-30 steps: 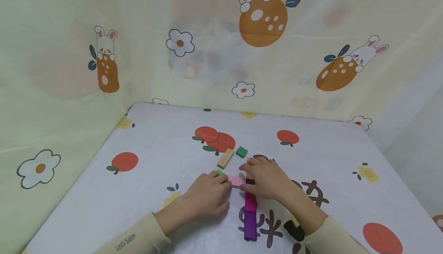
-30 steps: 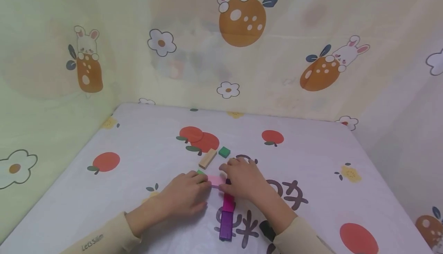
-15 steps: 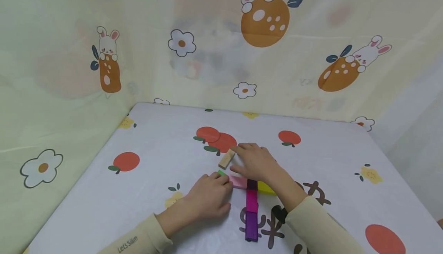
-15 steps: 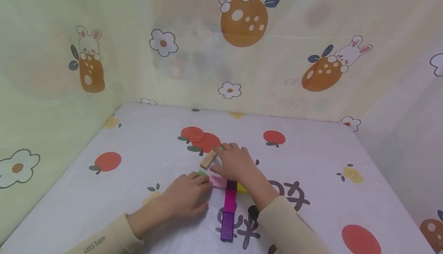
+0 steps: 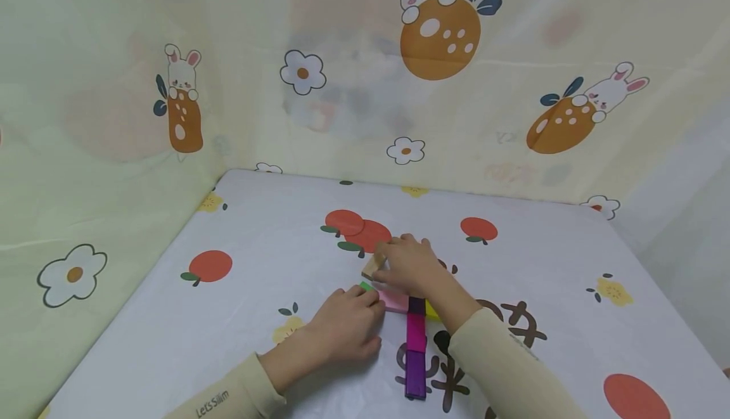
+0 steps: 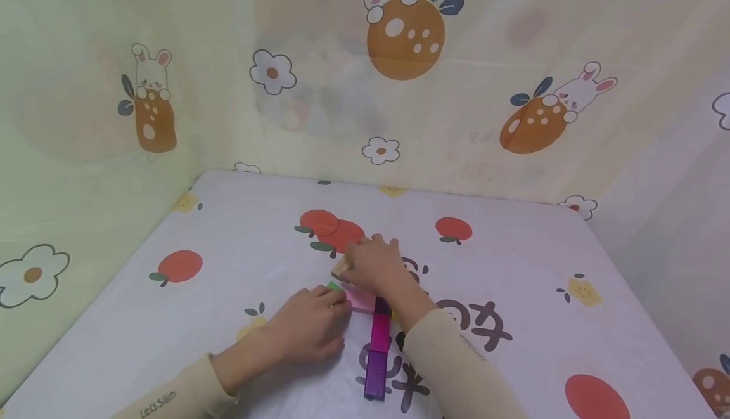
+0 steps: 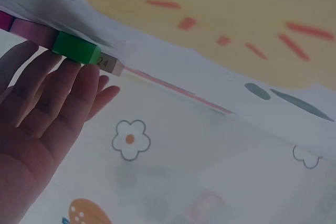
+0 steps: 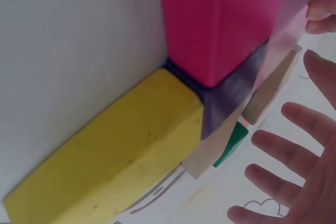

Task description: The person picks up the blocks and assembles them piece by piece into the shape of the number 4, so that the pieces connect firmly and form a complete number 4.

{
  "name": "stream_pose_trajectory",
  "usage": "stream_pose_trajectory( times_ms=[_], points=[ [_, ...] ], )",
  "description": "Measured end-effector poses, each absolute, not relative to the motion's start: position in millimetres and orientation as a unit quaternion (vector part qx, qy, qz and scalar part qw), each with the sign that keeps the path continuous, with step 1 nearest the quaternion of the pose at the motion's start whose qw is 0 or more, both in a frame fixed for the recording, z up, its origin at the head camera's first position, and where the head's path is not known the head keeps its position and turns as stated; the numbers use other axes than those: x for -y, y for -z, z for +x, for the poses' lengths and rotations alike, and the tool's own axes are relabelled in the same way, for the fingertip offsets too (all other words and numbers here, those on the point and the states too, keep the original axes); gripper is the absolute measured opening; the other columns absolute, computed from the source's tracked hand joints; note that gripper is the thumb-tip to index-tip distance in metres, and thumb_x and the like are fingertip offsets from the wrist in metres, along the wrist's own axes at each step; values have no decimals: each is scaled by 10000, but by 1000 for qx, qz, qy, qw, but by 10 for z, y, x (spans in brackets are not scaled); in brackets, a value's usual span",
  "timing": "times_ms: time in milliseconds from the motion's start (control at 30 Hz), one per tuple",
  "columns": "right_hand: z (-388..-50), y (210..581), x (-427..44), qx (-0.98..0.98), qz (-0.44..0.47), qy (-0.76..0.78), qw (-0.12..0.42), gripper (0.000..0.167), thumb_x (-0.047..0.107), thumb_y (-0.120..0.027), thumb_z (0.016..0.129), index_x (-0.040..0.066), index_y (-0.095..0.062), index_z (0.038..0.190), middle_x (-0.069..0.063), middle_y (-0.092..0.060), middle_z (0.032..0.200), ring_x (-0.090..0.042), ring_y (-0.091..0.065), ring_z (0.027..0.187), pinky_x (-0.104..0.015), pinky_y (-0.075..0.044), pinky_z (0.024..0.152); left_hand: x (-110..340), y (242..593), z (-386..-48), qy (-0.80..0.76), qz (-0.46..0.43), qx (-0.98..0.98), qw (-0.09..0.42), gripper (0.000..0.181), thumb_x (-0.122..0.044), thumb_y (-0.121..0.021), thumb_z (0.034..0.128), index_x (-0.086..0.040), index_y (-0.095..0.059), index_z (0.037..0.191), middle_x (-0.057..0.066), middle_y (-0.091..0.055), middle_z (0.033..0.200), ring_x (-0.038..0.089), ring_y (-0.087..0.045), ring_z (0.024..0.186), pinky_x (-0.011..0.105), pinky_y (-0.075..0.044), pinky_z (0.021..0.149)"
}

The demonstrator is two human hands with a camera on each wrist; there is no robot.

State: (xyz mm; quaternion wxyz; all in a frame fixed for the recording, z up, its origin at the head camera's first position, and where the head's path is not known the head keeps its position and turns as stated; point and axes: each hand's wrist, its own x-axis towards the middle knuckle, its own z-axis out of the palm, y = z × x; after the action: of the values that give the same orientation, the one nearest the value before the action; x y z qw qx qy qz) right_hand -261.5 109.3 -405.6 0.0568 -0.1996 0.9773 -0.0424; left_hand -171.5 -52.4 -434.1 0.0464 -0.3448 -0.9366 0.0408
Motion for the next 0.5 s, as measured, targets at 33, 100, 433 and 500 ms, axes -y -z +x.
stream_pose_trajectory(
  times_ms=[33,100,433,500],
  points=[
    [-2621,4067,-1083,-977,-200,43,58,527,486,-699,923,227,-653,1380,-68,-654,1404,-393,-476,1401,-705,-348,1128,523,4341,-1714,-42,-345,937,47,484,-504,-709,892,-174,-703,1247,-27,-682,1207,176,-610,1093,299,-522,752],
    [-2627,4081,-1065,-977,-200,42,61,507,473,-704,919,238,-664,1367,-61,-662,1393,-395,-480,1395,-711,-345,1126,522,4342,-1712,-43,-344,937,48,494,-508,-711,891,-176,-701,1257,-26,-682,1215,175,-611,1100,301,-526,760],
    [-2629,4105,-1024,-976,-209,16,57,472,411,-703,931,253,-660,1374,-76,-663,1386,-377,-519,1337,-707,-357,1111,527,4358,-1709,-39,-343,937,47,512,-517,-719,886,-183,-698,1273,-30,-677,1231,171,-608,1118,295,-522,763],
    [-2628,4104,-1024,-976,-210,18,58,457,406,-704,930,244,-669,1357,-74,-672,1369,-366,-528,1318,-707,-352,1115,527,4353,-1706,-39,-342,938,44,518,-516,-717,887,-181,-696,1282,-28,-675,1244,172,-608,1127,296,-524,770]
  ],
)
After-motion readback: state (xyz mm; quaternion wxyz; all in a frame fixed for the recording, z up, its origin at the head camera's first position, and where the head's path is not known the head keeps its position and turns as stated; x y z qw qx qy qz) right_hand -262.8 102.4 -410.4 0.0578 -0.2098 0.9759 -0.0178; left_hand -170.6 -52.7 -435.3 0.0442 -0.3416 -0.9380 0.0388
